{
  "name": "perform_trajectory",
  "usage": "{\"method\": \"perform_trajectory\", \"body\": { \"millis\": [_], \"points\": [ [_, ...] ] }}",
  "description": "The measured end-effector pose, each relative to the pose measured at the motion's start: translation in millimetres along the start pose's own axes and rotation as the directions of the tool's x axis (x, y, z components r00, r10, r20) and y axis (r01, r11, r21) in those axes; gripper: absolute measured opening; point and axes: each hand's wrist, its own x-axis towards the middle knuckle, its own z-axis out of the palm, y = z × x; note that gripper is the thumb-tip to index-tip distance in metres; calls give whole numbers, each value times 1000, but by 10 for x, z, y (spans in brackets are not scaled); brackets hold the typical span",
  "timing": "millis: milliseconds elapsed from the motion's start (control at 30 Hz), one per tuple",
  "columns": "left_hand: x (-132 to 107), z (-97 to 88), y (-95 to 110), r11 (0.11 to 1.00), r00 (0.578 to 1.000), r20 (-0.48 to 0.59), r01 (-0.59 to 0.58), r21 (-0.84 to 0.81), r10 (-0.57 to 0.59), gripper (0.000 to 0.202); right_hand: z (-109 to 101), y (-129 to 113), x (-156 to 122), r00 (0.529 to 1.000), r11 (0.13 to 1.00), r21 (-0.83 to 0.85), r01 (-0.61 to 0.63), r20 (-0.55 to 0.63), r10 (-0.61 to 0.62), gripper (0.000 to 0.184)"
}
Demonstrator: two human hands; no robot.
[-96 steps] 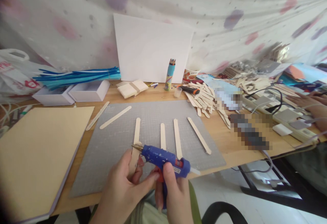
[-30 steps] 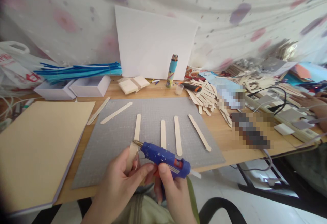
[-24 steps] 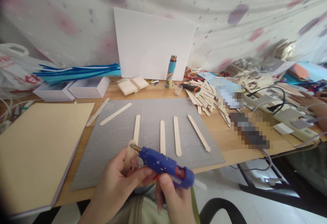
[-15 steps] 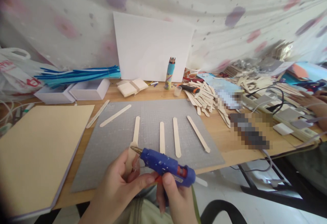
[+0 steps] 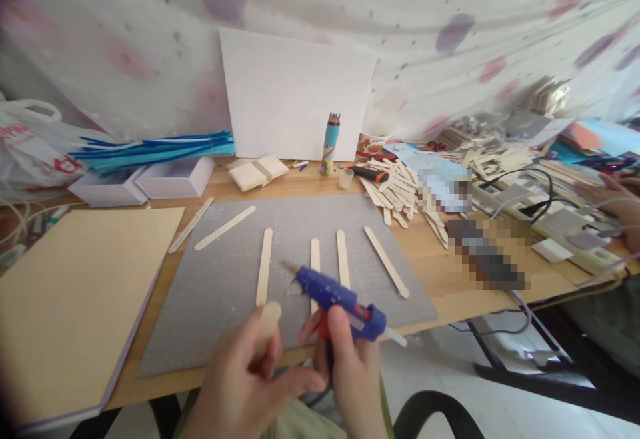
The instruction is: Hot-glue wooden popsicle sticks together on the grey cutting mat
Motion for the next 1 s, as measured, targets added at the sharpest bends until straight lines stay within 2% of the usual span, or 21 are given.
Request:
{"method": "perform_trajectory", "body": {
  "millis": [67, 167, 367, 500, 633, 733, 833, 867, 933, 1000],
  "points": [
    [-38, 17, -6, 999, 999, -19, 32, -3, -32, 57, -66, -31, 82, 1000, 994, 107, -10, 12, 9, 54],
    [-21, 4, 22, 996, 998, 3, 57, -67, -57, 52, -158, -66, 81, 1000, 973, 229, -13, 23, 7, 55],
    [54, -24, 8, 987, 996, 89, 37, -156, -23, 47, -191, -17, -140, 977, 978, 69, -195, 101, 188, 62],
    [65, -8, -22, 985, 993, 115, 10, -172, 10, 51, -176, -24, -156, 976, 982, 0, -187, 114, 186, 61],
    [62, 3, 9, 989, 995, 100, 2, -146, 13, 49, -123, -52, -141, 982, 986, 10, -168, 94, 166, 61],
    [-11, -6, 41, 996, 996, 84, 35, -82, -28, 51, -91, -57, -81, 993, 994, -1, -107, 42, 107, 57],
    [-100, -30, 41, 989, 995, 47, 98, -112, -93, 51, -206, -93, 82, 1000, 1000, 24, -15, 14, 15, 55],
    [-112, -41, 33, 983, 992, 37, 122, -139, -118, 48, -300, -123, 163, 999, 999, 37, 27, -20, -27, 54],
    [-100, -68, 6, 970, 986, 31, 169, -177, -166, 46, -570, -214, 365, 975, 990, -16, 139, -175, -139, 48],
    [-49, -92, -22, 961, 980, 58, 197, -193, -189, 47, -903, -330, 608, 894, 952, -204, 230, -343, -289, 40]
  ]
}}
